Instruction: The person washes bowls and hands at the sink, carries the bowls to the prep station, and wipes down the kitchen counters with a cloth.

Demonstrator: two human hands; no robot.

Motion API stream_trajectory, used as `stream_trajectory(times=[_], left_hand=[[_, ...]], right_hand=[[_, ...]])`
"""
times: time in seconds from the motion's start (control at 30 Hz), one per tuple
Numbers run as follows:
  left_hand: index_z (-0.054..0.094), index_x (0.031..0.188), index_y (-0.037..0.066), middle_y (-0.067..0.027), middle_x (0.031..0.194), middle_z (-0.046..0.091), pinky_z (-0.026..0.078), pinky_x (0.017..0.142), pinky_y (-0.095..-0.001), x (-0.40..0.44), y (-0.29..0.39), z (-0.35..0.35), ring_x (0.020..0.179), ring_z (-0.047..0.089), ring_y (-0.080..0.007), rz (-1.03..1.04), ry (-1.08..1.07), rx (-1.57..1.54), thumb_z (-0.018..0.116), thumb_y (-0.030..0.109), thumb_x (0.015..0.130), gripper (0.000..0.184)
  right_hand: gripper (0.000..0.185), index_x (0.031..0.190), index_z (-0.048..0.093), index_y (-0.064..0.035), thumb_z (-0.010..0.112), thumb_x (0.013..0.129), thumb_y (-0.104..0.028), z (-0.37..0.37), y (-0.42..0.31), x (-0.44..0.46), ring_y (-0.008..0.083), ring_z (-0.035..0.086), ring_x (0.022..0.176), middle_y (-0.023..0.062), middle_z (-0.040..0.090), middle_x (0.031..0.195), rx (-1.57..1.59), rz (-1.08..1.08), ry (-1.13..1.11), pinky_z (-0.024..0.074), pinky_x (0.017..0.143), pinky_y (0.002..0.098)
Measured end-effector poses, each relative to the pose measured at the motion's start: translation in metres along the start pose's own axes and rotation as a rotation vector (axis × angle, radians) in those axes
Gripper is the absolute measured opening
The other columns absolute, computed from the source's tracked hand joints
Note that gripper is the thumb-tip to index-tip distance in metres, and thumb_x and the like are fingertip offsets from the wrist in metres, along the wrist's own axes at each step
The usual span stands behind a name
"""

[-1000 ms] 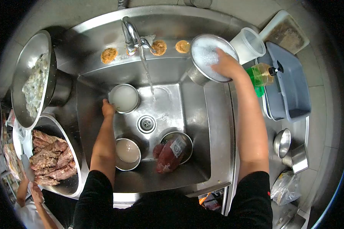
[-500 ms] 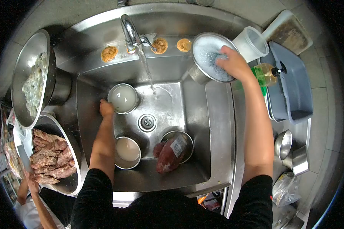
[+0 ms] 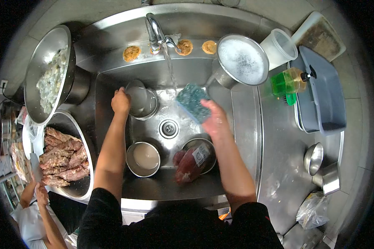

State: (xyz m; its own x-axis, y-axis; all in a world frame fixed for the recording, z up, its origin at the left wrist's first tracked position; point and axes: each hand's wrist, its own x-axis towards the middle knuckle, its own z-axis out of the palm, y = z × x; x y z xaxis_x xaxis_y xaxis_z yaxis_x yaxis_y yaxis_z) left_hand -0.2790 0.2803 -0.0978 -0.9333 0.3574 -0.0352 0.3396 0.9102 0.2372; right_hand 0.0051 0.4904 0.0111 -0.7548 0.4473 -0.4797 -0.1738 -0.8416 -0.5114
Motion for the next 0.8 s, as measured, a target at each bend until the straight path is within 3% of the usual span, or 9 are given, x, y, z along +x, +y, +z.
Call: stream_trajectory(times=[0.1,0.23,0.3,0.43,0.53,0.57,0.67,0.73,0.8], left_hand=[[0.057,0.106,0.004,-0.0252,0.102,0.065,0.05,0.084,-0.0518,-0.023,0.008,-0.012,0.095,0.064,-0.0441,-0.009,-0.056,-0.139,0.054,0.017,0.084,0.025],[0.054,0.096,-0.004,-0.0235,0.074,0.066,0.054,0.052,-0.0413,-0.071,0.048,-0.02,0.052,0.066,-0.0321,-0.171,-0.363,-0.605,0.054,0.013,0.088,0.019],[0.052,0.091,-0.006,-0.023,0.068,0.064,0.053,0.042,-0.037,-0.087,0.064,-0.007,0.046,0.065,-0.0293,-0.147,-0.431,-0.698,0.053,0.012,0.089,0.017],[0.049,0.087,-0.004,-0.0202,0.064,0.062,0.052,0.04,-0.0383,-0.095,0.077,0.011,0.045,0.064,-0.0285,-0.237,-0.421,-0.843,0.053,0.009,0.088,0.014],[0.049,0.085,-0.005,-0.0184,0.062,0.06,0.052,0.039,-0.0389,-0.101,0.065,0.03,0.044,0.064,-0.0282,-0.263,-0.432,-0.881,0.053,0.008,0.087,0.013],[0.048,0.085,-0.005,-0.0178,0.062,0.06,0.051,0.038,-0.0387,-0.104,0.063,0.041,0.044,0.063,-0.0278,-0.242,-0.449,-0.922,0.053,0.007,0.087,0.013],[0.05,0.087,-0.004,-0.0149,0.067,0.059,0.046,0.031,-0.0343,-0.106,0.078,0.041,0.038,0.056,-0.0236,-0.204,-0.458,-0.971,0.05,0.003,0.085,0.007],[0.049,0.085,-0.005,-0.017,0.061,0.059,0.05,0.035,-0.037,-0.099,0.085,0.025,0.041,0.061,-0.0263,-0.182,-0.427,-1.005,0.053,0.006,0.086,0.012],[0.051,0.088,-0.005,-0.0171,0.062,0.06,0.049,0.035,-0.0369,-0.092,0.076,0.021,0.041,0.061,-0.0265,-0.199,-0.411,-0.963,0.054,0.006,0.086,0.011]], right_hand=[[0.044,0.121,0.057,-0.0002,0.069,0.08,-0.009,-0.014,0.052,0.022,0.0286,0.064,0.103,0.0151,0.065,0.112,-0.01,-0.04,-0.01,0.0495,0.096,0.0419],[0.038,0.117,0.06,-0.0031,0.072,0.083,-0.014,-0.023,0.115,0.084,0.0287,0.06,0.108,0.0136,0.063,0.117,-0.891,-0.657,0.201,0.0463,0.096,0.0375],[0.041,0.117,0.059,-0.0033,0.072,0.083,-0.023,-0.012,0.123,0.091,0.0349,0.056,0.112,0.0177,0.059,0.119,-1.363,-0.68,0.096,0.0455,0.096,0.0413],[0.031,0.11,0.064,-0.0103,0.068,0.083,-0.025,-0.03,0.133,0.095,0.0338,0.054,0.116,0.0143,0.057,0.124,-1.827,-0.275,-0.212,0.043,0.1,0.0419],[0.034,0.112,0.063,-0.0124,0.07,0.08,-0.019,-0.052,0.116,0.094,0.0357,0.05,0.119,0.0145,0.054,0.125,-2.125,-0.274,-0.286,0.0421,0.101,0.0416],[0.04,0.115,0.059,-0.0133,0.071,0.076,-0.011,-0.056,0.115,0.099,0.0373,0.048,0.12,0.0159,0.053,0.123,-2.091,-0.456,-0.123,0.0424,0.1,0.0429],[0.045,0.116,0.057,-0.0121,0.071,0.074,-0.007,-0.027,0.114,0.1,0.0374,0.05,0.119,0.0182,0.054,0.121,-1.929,-0.427,0.038,0.0431,0.098,0.0443],[0.042,0.121,0.055,-0.0113,0.065,0.08,-0.015,-0.03,0.123,0.108,0.0362,0.053,0.116,0.0175,0.054,0.125,-1.883,-0.403,-0.172,0.0429,0.097,0.0487],[0.04,0.121,0.058,-0.0108,0.063,0.083,-0.022,-0.023,0.109,0.103,0.0338,0.051,0.123,0.0169,0.056,0.128,-2.177,-0.054,-0.375,0.0403,0.102,0.0465]])
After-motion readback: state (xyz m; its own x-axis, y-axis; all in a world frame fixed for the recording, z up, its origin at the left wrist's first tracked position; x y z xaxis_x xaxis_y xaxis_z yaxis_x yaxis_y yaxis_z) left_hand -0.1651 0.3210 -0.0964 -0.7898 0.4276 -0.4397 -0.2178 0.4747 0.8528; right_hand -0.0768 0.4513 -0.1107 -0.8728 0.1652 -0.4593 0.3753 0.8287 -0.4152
